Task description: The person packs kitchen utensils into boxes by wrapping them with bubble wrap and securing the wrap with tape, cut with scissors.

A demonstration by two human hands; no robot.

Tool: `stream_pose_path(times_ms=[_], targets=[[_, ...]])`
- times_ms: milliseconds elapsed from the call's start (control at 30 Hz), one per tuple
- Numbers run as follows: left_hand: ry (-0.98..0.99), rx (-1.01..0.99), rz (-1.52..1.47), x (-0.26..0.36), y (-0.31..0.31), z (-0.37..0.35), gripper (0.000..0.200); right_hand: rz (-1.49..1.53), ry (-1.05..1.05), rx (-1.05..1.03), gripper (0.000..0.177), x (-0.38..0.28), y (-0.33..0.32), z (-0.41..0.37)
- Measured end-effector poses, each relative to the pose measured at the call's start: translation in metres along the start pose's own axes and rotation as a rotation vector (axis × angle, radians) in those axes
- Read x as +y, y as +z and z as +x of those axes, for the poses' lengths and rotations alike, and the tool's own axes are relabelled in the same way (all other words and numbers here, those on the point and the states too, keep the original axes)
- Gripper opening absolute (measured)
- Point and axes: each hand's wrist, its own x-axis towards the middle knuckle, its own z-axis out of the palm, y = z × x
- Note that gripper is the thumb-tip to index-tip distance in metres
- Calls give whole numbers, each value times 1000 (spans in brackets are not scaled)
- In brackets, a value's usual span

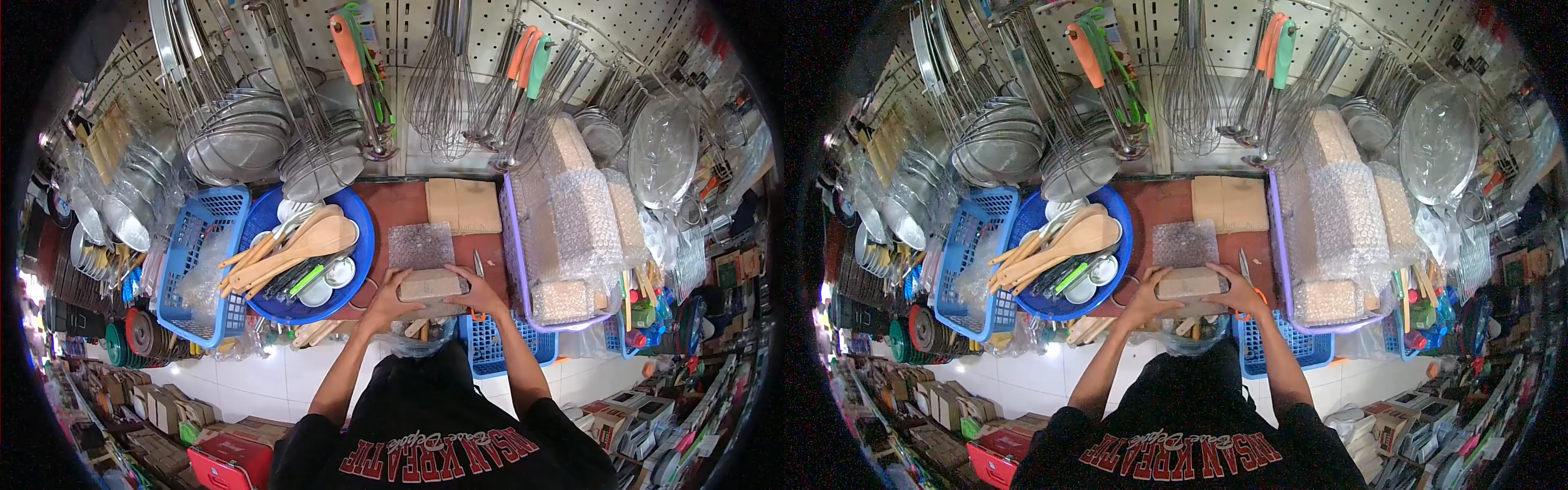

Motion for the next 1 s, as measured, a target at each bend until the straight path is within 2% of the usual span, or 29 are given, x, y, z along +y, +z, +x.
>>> stream_pose_path(times_ms=[33, 133, 300, 400, 500, 600, 700, 900, 1000], targets=[[-18, 17, -7, -3, 2, 2, 90, -5, -21, 35, 82, 6, 2, 1], [-71, 66, -31, -6, 4, 6, 90, 142, 94, 60, 78, 9, 4, 5], [-109, 116, -25, -11, 8, 10, 90, 193, 172, 63, 71, -1, 1, 13], [-217, 73, -61, -12, 8, 12, 90, 201, 236, 47, 68, -5, -1, 16], [-245, 120, -75, -17, 13, 14, 89, 254, 290, 42, 63, -5, -1, 19], [-295, 189, -177, -15, 18, 16, 83, 352, 338, 57, 58, 5, 3, 26], [-262, 254, -179, -36, 28, 25, 74, 393, 391, 114, 54, 14, 7, 35], [-291, 298, -90, -31, 25, 32, 62, 390, 477, 169, 52, 18, 10, 41], [-375, 262, 4, -24, 20, 35, 62, 368, 496, 154, 54, 31, 9, 48]])
